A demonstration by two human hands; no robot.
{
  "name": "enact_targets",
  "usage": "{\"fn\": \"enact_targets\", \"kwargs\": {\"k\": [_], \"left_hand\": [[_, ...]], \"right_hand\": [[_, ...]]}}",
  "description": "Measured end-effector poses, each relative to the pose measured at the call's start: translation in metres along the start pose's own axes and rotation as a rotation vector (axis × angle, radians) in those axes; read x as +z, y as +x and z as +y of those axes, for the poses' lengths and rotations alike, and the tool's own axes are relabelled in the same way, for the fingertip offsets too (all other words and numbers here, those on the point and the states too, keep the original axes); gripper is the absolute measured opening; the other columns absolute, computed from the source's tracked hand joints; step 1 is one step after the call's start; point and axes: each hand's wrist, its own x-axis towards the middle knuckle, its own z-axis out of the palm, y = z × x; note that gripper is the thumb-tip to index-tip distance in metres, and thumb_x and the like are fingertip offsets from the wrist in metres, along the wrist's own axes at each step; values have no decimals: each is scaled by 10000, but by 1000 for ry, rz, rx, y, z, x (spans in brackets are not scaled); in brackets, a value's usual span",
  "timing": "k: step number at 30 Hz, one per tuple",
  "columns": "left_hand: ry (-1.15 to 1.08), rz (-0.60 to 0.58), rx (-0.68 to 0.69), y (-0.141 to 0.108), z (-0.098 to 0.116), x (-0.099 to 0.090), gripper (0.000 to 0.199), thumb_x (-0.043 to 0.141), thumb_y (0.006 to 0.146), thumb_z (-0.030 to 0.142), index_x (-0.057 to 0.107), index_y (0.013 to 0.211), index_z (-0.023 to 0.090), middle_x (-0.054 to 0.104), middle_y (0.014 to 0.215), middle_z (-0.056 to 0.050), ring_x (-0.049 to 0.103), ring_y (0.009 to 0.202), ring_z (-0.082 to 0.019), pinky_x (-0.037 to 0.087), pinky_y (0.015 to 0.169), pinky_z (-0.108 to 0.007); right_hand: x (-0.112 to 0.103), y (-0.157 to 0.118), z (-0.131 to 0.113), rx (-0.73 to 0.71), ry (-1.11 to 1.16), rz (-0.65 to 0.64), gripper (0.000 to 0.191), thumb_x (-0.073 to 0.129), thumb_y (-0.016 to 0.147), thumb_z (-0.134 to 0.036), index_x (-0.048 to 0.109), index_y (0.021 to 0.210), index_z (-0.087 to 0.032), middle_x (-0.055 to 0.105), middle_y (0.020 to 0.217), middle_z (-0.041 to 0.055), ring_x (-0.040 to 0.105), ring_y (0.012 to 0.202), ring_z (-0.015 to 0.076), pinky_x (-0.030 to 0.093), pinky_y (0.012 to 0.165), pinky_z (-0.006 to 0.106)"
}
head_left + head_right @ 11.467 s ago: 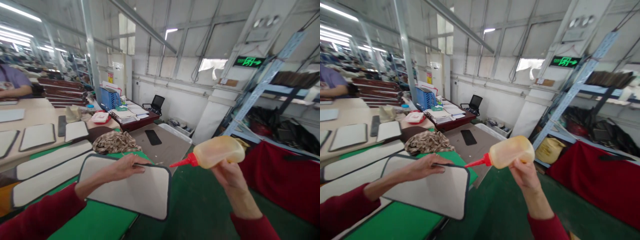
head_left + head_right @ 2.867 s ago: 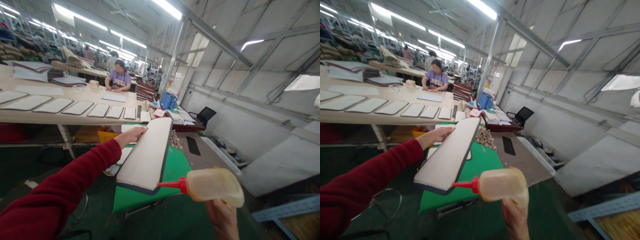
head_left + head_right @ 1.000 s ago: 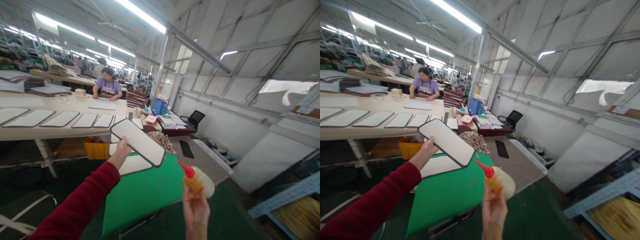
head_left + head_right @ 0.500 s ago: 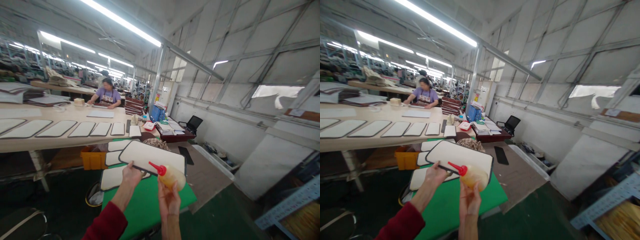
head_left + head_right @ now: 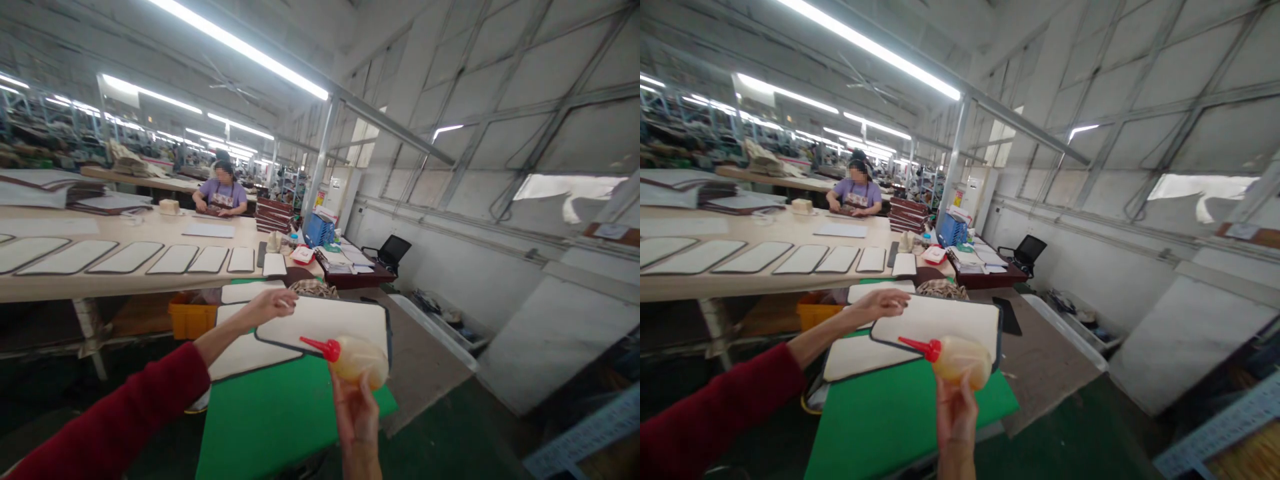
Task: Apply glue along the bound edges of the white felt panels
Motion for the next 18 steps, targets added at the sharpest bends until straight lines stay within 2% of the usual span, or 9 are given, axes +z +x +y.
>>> {"fn": "enact_targets", "kwargs": {"k": [1, 3, 5, 7, 10, 12, 15, 18], "left_hand": [[168, 19, 57, 17, 9, -3, 467, 676, 662, 306, 596, 1082, 118, 641, 1053, -136, 585, 969, -272, 425, 825, -336], [392, -33, 163, 46, 19, -2, 527, 648, 687, 299, 560, 1173, 116, 559, 1239, -156, 499, 1125, -296, 359, 937, -348], [500, -138, 200, 65, 19, 6, 546, 616, 724, 338, 537, 1215, 112, 504, 1315, -157, 452, 1182, -300, 332, 968, -339], [497, -260, 205, 74, 14, 15, 511, 599, 743, 401, 581, 1164, 113, 573, 1239, -137, 495, 1126, -290, 374, 919, -312], [351, -427, 222, 78, 7, 17, 466, 594, 744, 482, 662, 1026, 118, 686, 978, -77, 589, 902, -236, 436, 753, -253], [253, -482, 216, 76, 6, 11, 483, 598, 739, 509, 680, 991, 105, 694, 883, -59, 597, 782, -200, 434, 670, -229], [185, -502, 174, 69, 10, -4, 495, 626, 725, 502, 687, 994, 91, 694, 868, -62, 591, 736, -180, 428, 639, -214], [152, -561, 128, 58, 13, -19, 456, 639, 731, 472, 692, 999, 107, 695, 906, -61, 601, 773, -182, 439, 664, -212]], "right_hand": [[0, -3, 2, 22, 2, -5, 467, 850, 472, -350, 690, 898, -250, 698, 991, 46, 630, 977, 257, 316, 1031, 506], [0, -9, 6, 59, 1, -21, 462, 851, 469, -350, 696, 893, -250, 704, 964, 48, 642, 948, 251, 351, 1009, 491], [3, -14, 9, 89, -3, -40, 452, 850, 471, -348, 700, 886, -252, 711, 930, 49, 656, 909, 238, 411, 966, 458], [5, -18, 10, 99, -1, -56, 438, 846, 483, -346, 701, 887, -257, 714, 911, 48, 665, 878, 225, 468, 909, 420], [3, -22, 10, 79, 5, -67, 437, 836, 510, -343, 695, 915, -261, 715, 905, 45, 668, 867, 214, 509, 853, 378], [-8, -25, 7, 72, -8, -63, 441, 823, 536, -365, 690, 941, -255, 714, 914, 51, 665, 877, 225, 513, 852, 387], [-32, -29, -7, -2, -71, -47, 411, 739, 651, -427, 664, 1016, -252, 701, 972, 69, 653, 922, 248, 495, 881, 443], [-42, -30, -39, -187, -172, 10, 395, 648, 741, -431, 616, 1104, -277, 689, 1020, 67, 640, 959, 240, 488, 891, 449]]}}
